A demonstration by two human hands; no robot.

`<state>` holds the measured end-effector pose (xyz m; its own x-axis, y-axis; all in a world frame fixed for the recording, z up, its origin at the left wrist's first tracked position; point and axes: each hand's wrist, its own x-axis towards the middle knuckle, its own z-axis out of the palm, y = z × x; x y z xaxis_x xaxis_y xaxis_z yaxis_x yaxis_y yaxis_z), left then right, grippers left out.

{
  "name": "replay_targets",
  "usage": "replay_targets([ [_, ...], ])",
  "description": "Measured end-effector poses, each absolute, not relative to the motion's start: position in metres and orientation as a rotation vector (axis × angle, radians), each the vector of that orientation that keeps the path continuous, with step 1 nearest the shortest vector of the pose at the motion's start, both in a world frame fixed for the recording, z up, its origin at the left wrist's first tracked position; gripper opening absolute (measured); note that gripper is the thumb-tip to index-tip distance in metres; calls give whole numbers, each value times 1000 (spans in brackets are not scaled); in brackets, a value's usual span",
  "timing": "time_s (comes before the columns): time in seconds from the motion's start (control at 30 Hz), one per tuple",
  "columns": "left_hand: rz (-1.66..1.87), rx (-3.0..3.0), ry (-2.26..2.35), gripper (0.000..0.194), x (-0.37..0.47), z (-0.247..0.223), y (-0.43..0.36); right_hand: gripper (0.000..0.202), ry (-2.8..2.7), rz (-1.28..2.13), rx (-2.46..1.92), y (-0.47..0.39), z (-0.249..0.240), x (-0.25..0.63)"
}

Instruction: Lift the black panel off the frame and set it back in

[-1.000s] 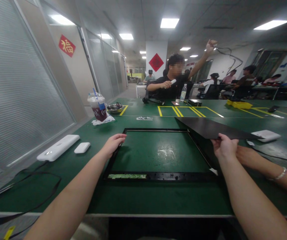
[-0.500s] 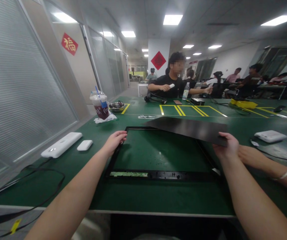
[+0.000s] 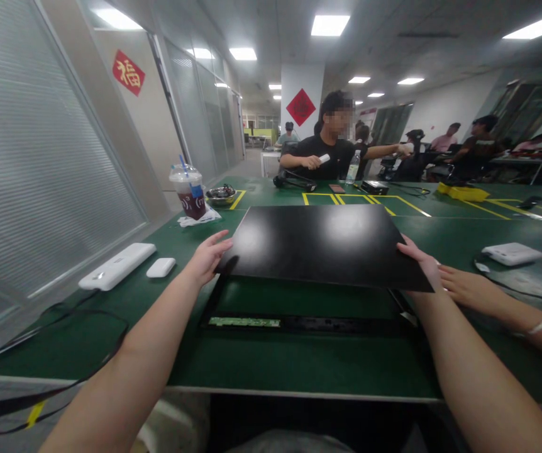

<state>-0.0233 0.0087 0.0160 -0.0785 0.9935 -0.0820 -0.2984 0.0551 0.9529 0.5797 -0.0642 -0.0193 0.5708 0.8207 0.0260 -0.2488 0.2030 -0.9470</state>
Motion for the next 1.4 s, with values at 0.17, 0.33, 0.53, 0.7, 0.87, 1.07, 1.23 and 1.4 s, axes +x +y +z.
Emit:
replay_targets([
  [0.17,1517,882,1045,70,-29,16,15,60,-457,1169,-1237,-64,-23,587],
  [0.33,1503,921,996,70,-30,17,14,63,-389,1333,-1275,-65,-20,585],
  [0.53,1296,983,995,62,-21,13,8,64,-340,1288,-1368,-69,-8,567],
  [0.7,1252,956,1063,55,-22,8,12,49,-706,1039,-1429,-69,-2,564],
  [0.87,1237,948,1123,54,-28,9,13,21,-1466,857,-1630,-83,-13,568],
  [1.07,1205,919,1324,32,-22,25,4,8,-1121,747,-1697,-78,-22,475],
  [1.23,1165,929,1457,25,-18,32,0,29,-1017,849,-1753,-44,-6,417],
  [1.4,1128,960,1530,33,-20,31,1,37,-910,890,-1807,-45,7,414],
])
